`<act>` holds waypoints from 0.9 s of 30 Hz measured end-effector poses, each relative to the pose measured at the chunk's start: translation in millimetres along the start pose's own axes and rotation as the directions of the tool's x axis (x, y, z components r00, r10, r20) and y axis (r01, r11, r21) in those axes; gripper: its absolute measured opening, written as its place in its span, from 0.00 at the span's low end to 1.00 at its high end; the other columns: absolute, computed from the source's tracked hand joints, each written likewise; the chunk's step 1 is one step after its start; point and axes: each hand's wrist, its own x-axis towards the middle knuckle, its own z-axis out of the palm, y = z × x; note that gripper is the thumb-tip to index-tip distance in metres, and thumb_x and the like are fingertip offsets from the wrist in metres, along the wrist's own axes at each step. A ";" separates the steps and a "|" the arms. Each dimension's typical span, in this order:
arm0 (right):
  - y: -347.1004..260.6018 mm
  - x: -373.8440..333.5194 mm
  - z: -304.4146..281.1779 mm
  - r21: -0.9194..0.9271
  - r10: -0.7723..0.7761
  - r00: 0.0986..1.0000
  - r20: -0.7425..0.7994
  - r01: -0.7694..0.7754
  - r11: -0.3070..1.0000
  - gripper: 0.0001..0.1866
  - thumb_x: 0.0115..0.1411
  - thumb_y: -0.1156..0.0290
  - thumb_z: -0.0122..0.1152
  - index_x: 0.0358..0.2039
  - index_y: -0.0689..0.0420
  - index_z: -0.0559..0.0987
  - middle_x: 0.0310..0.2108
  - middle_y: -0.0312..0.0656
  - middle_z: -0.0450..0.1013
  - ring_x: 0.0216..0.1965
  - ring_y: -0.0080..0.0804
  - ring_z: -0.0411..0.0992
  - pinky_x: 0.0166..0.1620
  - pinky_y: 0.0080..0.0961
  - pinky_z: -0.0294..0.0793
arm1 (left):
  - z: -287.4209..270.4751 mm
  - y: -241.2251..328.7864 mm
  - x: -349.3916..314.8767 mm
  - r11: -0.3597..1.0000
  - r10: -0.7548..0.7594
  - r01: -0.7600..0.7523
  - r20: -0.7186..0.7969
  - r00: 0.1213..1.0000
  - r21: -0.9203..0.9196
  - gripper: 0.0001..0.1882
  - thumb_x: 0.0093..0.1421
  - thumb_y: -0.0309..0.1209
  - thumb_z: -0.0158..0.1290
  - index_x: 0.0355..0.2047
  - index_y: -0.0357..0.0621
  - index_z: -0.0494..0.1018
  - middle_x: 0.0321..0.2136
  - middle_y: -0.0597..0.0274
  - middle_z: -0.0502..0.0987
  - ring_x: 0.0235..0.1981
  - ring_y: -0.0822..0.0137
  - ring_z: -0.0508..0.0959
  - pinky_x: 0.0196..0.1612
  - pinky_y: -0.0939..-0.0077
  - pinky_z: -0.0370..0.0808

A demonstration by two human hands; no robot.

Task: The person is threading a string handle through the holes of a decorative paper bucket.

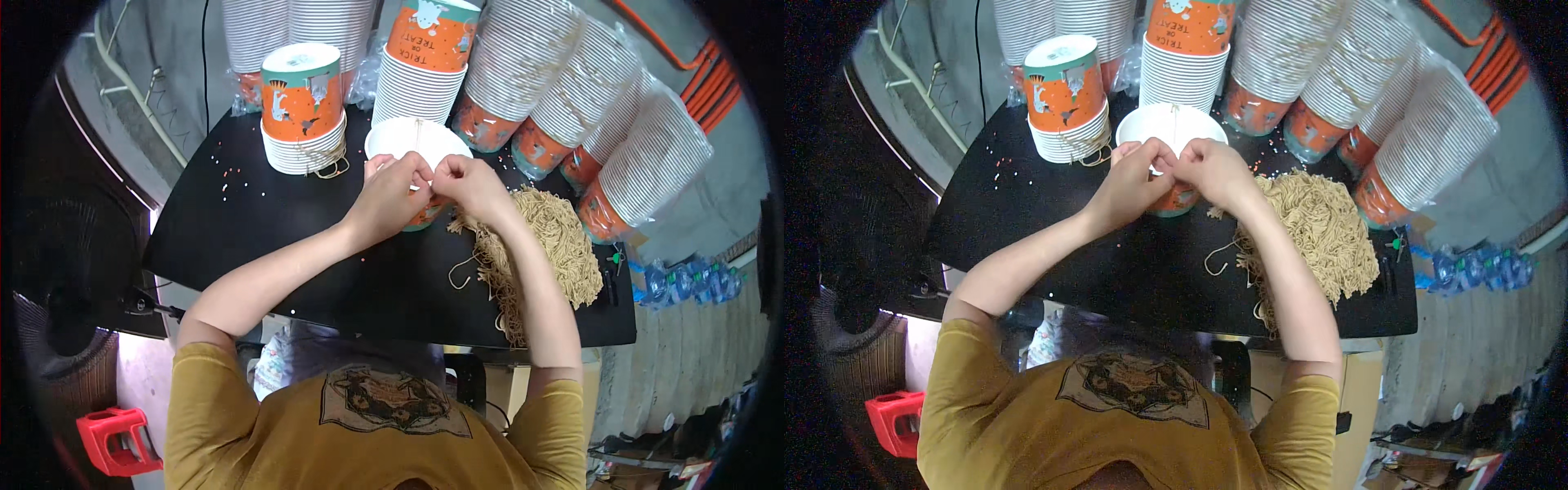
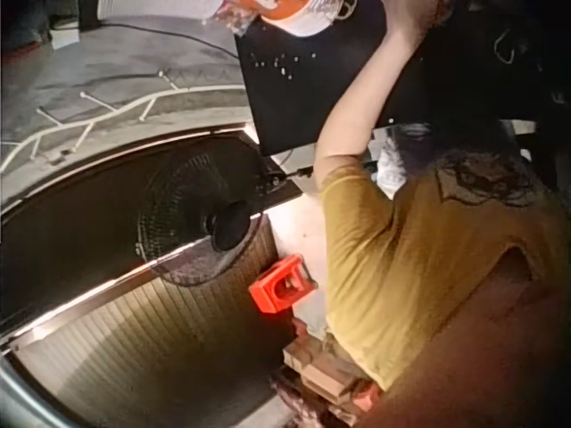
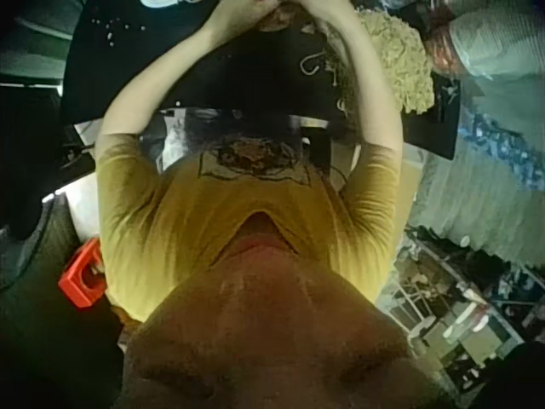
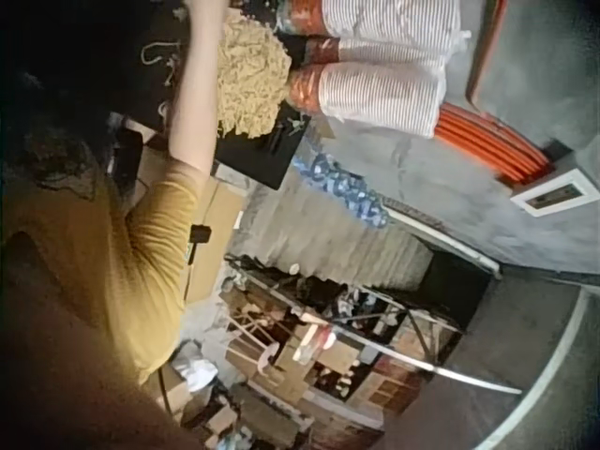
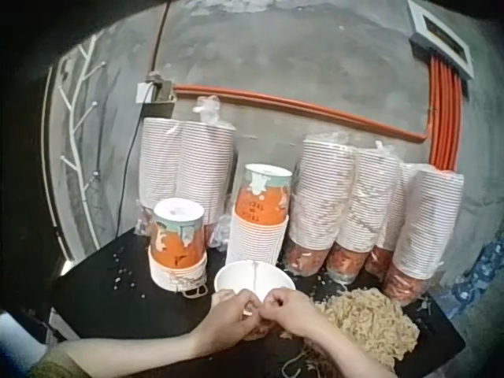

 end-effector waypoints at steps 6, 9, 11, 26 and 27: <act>-4.8 32.7 -26.4 -0.144 0.264 0.880 0.396 -0.225 0.964 0.14 0.54 0.55 0.59 0.28 0.54 0.78 0.24 0.27 0.70 0.26 0.17 0.65 0.30 0.18 0.65 | 2.1 -3.9 -1.1 0.999 0.036 -0.037 -0.048 0.998 -0.014 0.06 0.57 0.30 0.55 0.34 0.45 0.72 0.27 0.66 0.75 0.37 0.65 0.75 0.59 0.62 0.55; -11.7 34.2 -28.6 -0.044 0.266 0.861 0.433 -0.275 0.960 0.12 0.55 0.56 0.59 0.28 0.50 0.79 0.25 0.23 0.70 0.28 0.14 0.65 0.33 0.17 0.66 | 2.9 -6.9 -1.7 0.997 0.073 -0.073 -0.089 0.993 0.000 0.05 0.57 0.29 0.54 0.33 0.45 0.72 0.27 0.66 0.75 0.35 0.66 0.76 0.59 0.62 0.55; -12.3 37.7 -30.5 -0.048 0.320 0.836 0.445 -0.335 0.941 0.10 0.55 0.56 0.58 0.27 0.48 0.78 0.25 0.21 0.69 0.29 0.12 0.64 0.34 0.17 0.67 | 4.0 -7.0 -2.0 0.997 0.069 -0.071 -0.103 0.992 -0.018 0.04 0.57 0.29 0.54 0.32 0.45 0.72 0.26 0.67 0.75 0.35 0.66 0.76 0.60 0.61 0.55; -16.9 41.6 -30.4 0.036 0.354 0.786 0.507 -0.430 0.902 0.05 0.59 0.65 0.60 0.32 0.51 0.80 0.30 0.23 0.73 0.30 0.09 0.68 0.33 0.09 0.71 | 7.4 -10.8 -2.4 0.988 0.153 -0.143 -0.211 0.965 0.065 0.05 0.55 0.28 0.55 0.30 0.44 0.70 0.25 0.66 0.74 0.32 0.64 0.76 0.59 0.57 0.56; -15.6 43.1 -31.3 0.043 0.352 0.777 0.522 -0.436 0.899 0.06 0.59 0.65 0.60 0.33 0.52 0.80 0.31 0.24 0.74 0.31 0.09 0.69 0.34 0.09 0.71 | 6.9 -10.9 -2.4 0.989 0.145 -0.135 -0.208 0.967 0.063 0.05 0.55 0.27 0.55 0.30 0.44 0.70 0.25 0.66 0.74 0.32 0.64 0.76 0.59 0.57 0.56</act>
